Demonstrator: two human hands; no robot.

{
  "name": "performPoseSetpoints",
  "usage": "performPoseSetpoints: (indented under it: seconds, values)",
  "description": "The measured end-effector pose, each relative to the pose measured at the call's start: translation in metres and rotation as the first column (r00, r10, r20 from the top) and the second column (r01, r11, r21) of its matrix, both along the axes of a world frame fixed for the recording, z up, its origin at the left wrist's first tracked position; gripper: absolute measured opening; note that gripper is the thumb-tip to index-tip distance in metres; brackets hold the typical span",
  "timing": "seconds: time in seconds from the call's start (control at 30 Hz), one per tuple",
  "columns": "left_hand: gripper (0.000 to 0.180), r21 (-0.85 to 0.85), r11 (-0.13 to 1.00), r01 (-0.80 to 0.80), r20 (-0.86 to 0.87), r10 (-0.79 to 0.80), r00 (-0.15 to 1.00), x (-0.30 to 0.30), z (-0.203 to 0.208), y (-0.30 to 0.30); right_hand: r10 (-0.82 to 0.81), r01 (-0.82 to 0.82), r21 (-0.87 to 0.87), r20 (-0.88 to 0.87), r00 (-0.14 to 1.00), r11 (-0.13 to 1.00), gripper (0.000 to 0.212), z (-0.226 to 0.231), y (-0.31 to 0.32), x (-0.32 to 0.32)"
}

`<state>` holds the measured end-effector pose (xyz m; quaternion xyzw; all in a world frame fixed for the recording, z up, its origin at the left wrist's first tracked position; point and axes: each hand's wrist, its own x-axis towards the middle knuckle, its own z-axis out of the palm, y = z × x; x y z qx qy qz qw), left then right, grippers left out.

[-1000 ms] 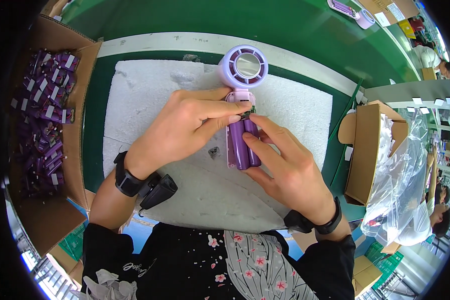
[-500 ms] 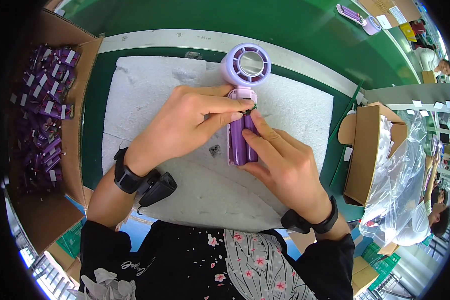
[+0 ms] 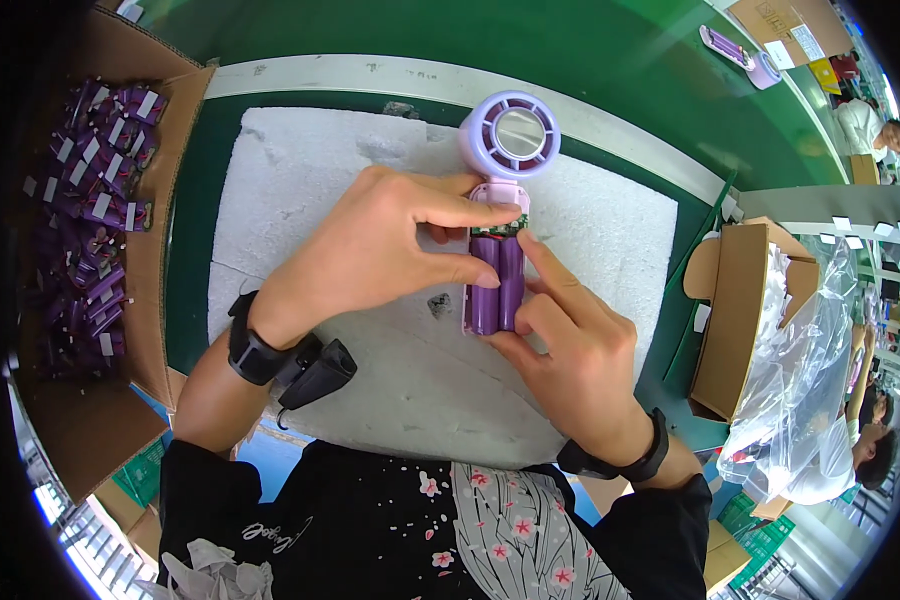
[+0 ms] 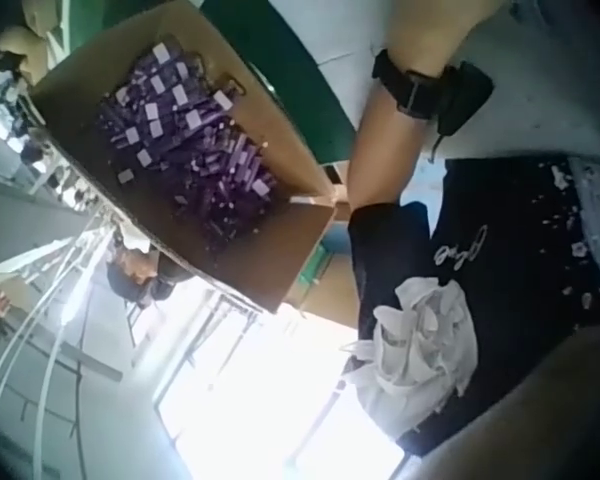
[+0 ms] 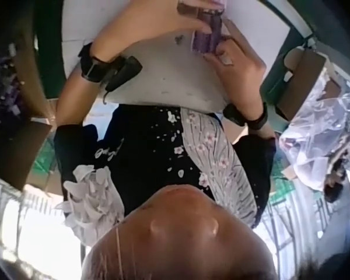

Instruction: Assembling portable handheld fans by installing internal electronic components into the plastic housings.

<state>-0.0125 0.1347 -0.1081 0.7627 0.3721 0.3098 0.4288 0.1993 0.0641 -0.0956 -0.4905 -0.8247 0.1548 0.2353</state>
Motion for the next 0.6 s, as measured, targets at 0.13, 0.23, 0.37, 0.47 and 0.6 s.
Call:
performPoseSetpoints:
  seconds: [0.13, 0.23, 0.37, 0.47, 0.6]
  values:
    - [0.050, -0.054, 0.999, 0.007, 0.011, -0.006, 1.000, 0.004, 0.003, -0.001, -0.013, 0.012, 0.029, 0.022, 1.000, 1.000, 0.038, 0.005, -0.001, 0.001]
    - [0.051, -0.092, 0.996, -0.003, 0.006, 0.003, 1.000, 0.009, 0.007, 0.001, -0.033, 0.034, -0.057, 0.011, 0.999, 0.998, 0.039, 0.018, 0.012, -0.001]
    - [0.051, -0.149, 0.988, -0.034, 0.030, 0.039, 0.999, 0.010, 0.010, 0.001, 0.006, -0.028, -0.097, -0.222, 0.975, 0.995, 0.036, 0.015, 0.031, 0.004]
    - [0.050, -0.183, 0.982, -0.042, 0.075, 0.056, 0.996, 0.008, 0.012, -0.001, 0.016, -0.065, -0.169, -0.277, 0.961, 0.984, 0.036, 0.009, 0.039, 0.013]
    - [0.048, -0.099, 0.995, 0.015, 0.099, -0.005, 0.995, 0.009, 0.011, -0.008, 0.207, -0.218, -0.028, -0.214, 0.955, 0.976, 0.060, -0.017, 0.041, 0.029]
